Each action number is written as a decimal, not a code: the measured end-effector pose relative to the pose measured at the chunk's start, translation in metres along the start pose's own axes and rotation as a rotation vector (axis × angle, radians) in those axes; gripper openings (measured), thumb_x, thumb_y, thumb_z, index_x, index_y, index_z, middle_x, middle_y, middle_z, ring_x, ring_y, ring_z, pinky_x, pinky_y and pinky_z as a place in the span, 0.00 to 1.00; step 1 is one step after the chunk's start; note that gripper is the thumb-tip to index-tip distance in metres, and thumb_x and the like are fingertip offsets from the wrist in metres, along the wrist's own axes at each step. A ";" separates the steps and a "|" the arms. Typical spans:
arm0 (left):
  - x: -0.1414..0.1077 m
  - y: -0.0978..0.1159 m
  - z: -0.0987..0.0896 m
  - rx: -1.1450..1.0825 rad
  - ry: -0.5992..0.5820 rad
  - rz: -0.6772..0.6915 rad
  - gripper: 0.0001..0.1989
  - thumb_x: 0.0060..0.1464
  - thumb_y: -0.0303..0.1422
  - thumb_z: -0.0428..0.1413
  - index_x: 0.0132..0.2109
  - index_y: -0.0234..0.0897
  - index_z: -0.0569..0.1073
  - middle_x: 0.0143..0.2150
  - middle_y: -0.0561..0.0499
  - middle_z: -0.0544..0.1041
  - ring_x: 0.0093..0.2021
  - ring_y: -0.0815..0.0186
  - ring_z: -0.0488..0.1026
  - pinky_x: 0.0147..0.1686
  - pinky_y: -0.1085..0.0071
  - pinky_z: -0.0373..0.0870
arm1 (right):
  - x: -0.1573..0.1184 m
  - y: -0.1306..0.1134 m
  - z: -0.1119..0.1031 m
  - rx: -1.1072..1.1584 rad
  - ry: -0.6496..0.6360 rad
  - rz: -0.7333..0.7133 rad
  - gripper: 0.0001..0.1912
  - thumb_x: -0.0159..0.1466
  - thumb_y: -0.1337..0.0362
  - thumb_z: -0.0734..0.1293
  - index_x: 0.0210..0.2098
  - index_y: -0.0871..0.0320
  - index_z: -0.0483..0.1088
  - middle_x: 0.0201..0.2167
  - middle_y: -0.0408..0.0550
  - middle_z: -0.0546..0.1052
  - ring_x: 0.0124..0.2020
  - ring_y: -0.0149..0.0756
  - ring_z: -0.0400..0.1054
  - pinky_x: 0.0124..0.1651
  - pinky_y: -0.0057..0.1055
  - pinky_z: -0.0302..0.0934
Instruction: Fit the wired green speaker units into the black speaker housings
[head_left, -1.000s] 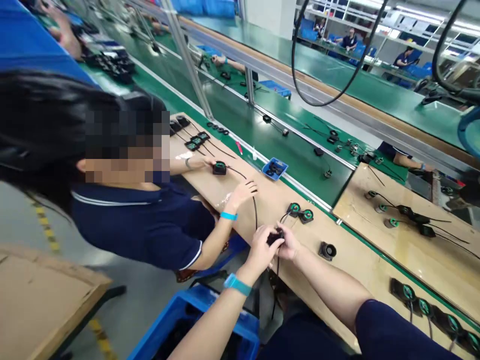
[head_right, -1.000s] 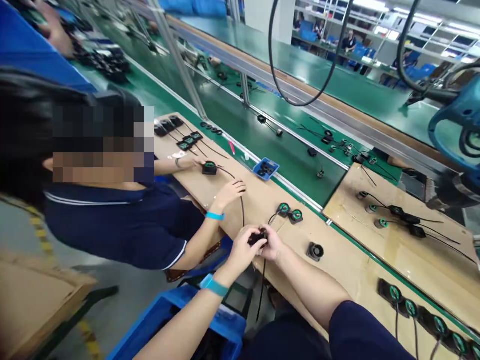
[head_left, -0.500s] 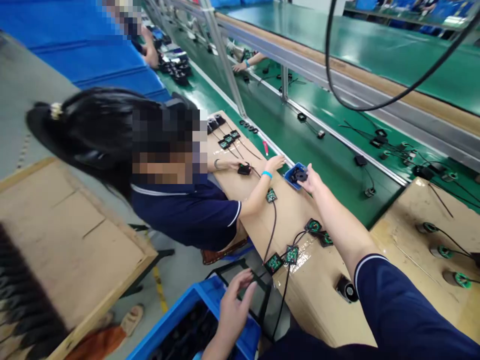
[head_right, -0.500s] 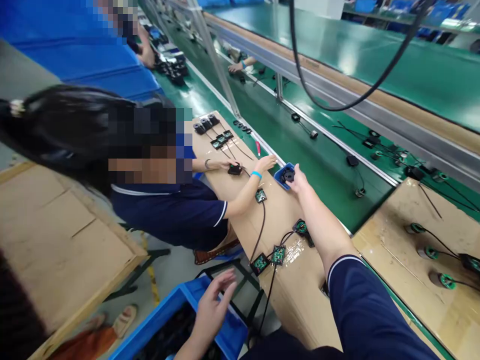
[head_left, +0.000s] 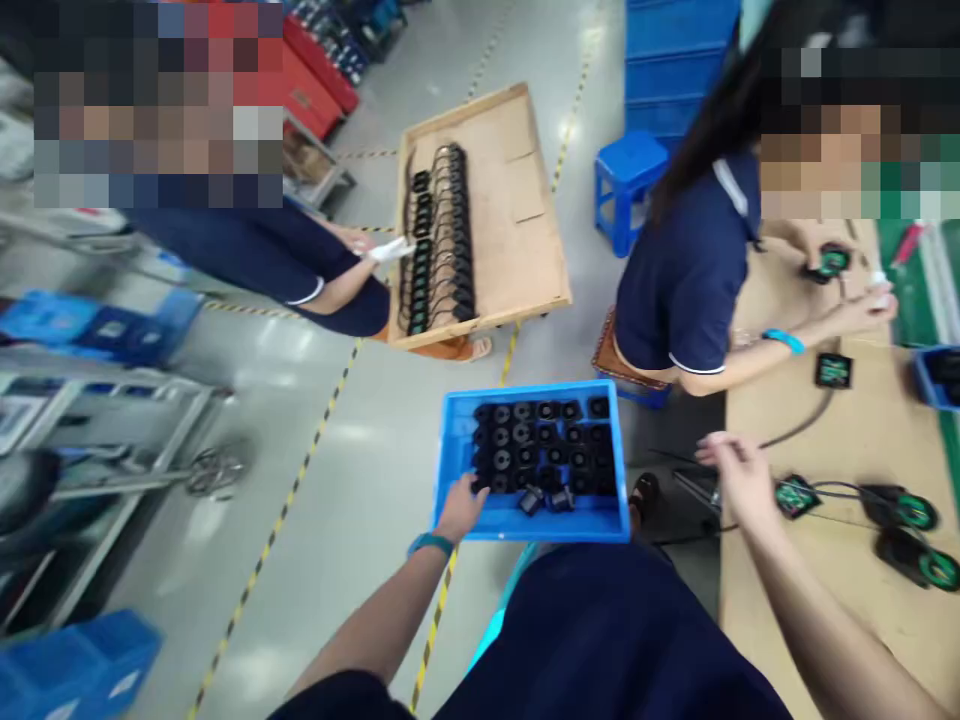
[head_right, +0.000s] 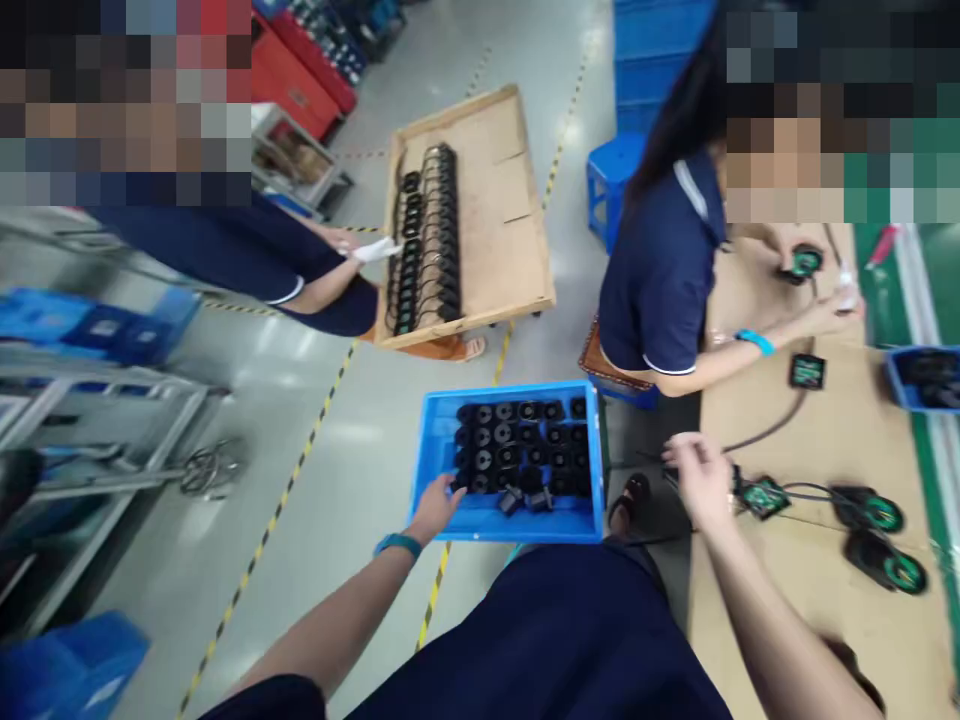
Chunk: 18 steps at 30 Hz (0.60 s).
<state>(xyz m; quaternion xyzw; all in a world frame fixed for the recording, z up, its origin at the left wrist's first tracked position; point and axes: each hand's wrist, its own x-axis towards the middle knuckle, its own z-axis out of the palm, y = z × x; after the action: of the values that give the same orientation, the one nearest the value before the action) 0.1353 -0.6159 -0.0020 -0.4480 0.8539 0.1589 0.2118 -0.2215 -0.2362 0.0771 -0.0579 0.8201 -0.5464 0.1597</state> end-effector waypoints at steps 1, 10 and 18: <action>0.004 -0.010 0.010 0.015 -0.021 0.004 0.16 0.60 0.34 0.55 0.52 0.32 0.68 0.51 0.38 0.78 0.53 0.57 0.77 0.52 0.64 0.72 | -0.023 0.000 0.048 -0.121 -0.212 -0.088 0.12 0.68 0.52 0.62 0.40 0.52 0.71 0.37 0.55 0.78 0.34 0.42 0.75 0.40 0.43 0.71; 0.036 -0.049 0.074 0.140 -0.154 0.019 0.14 0.67 0.36 0.52 0.52 0.30 0.71 0.45 0.43 0.76 0.41 0.62 0.76 0.43 0.63 0.75 | -0.135 0.026 0.369 -0.783 -1.028 -0.603 0.10 0.67 0.69 0.63 0.43 0.60 0.76 0.53 0.63 0.73 0.56 0.50 0.63 0.58 0.49 0.58; 0.041 -0.053 0.083 0.076 -0.093 0.184 0.17 0.63 0.21 0.42 0.50 0.29 0.74 0.66 0.31 0.63 0.62 0.50 0.65 0.59 0.54 0.66 | -0.145 0.066 0.424 -0.995 -1.112 -0.736 0.13 0.70 0.71 0.60 0.44 0.65 0.77 0.58 0.65 0.70 0.57 0.50 0.62 0.59 0.47 0.58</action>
<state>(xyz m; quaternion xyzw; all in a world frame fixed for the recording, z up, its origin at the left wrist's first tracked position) 0.1769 -0.6358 -0.0982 -0.3515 0.8862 0.1655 0.2525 0.0578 -0.5433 -0.1034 -0.6477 0.6960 -0.0290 0.3085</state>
